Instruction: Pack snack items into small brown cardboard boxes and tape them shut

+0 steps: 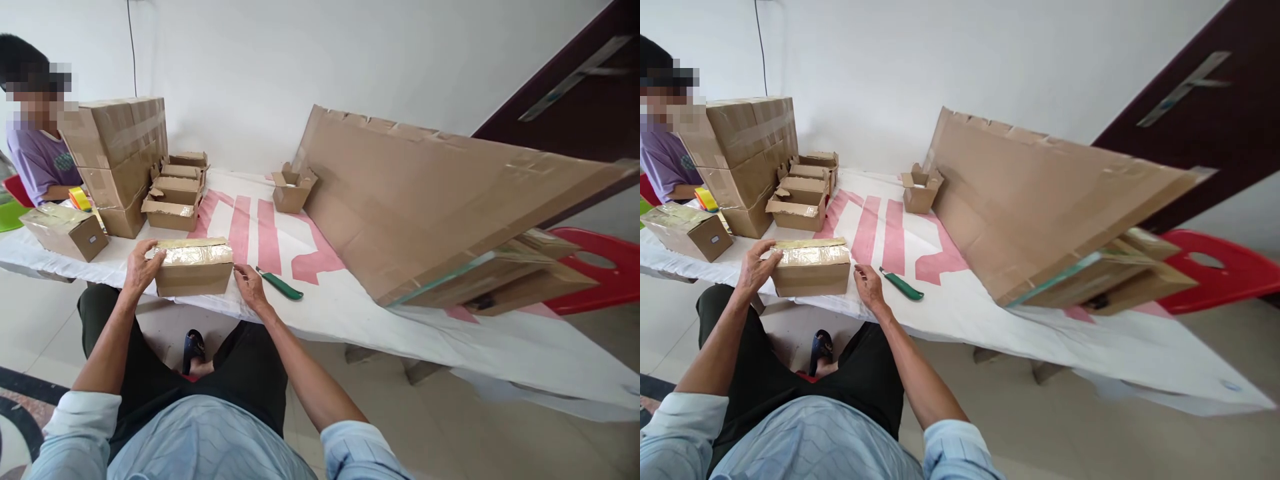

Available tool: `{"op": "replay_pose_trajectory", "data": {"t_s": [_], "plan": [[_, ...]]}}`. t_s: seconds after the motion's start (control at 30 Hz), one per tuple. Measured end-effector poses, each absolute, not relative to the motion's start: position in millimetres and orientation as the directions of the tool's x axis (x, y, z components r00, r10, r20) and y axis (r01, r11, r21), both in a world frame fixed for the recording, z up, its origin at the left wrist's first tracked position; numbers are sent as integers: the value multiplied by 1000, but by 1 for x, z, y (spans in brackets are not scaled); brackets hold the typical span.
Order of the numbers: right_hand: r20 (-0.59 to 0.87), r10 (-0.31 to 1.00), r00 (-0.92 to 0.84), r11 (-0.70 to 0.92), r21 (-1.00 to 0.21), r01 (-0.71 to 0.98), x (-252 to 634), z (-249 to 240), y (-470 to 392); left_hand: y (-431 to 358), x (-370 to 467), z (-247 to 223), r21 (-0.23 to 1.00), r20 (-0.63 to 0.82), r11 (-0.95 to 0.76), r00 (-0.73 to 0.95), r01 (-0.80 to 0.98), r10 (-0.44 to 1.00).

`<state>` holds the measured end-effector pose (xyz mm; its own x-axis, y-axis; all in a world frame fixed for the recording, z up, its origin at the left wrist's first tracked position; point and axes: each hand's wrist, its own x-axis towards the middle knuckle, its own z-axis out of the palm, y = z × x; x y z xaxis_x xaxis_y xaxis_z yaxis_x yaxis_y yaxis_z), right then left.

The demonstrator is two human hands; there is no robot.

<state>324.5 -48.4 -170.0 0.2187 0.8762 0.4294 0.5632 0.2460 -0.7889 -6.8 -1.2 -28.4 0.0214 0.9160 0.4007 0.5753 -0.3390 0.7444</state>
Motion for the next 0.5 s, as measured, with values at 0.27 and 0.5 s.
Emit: {"op": "replay_pose_trajectory", "data": {"t_s": [0.27,0.5], "plan": [[359,897,256,317,-929,192,294,-146,-66,-9,-12,-40,884,302,-240,-97,401,948],[345,893,290,339,-938,71,292,-140,-77,-26,-16,-44,911,315,-291,-38,293,948]]}}
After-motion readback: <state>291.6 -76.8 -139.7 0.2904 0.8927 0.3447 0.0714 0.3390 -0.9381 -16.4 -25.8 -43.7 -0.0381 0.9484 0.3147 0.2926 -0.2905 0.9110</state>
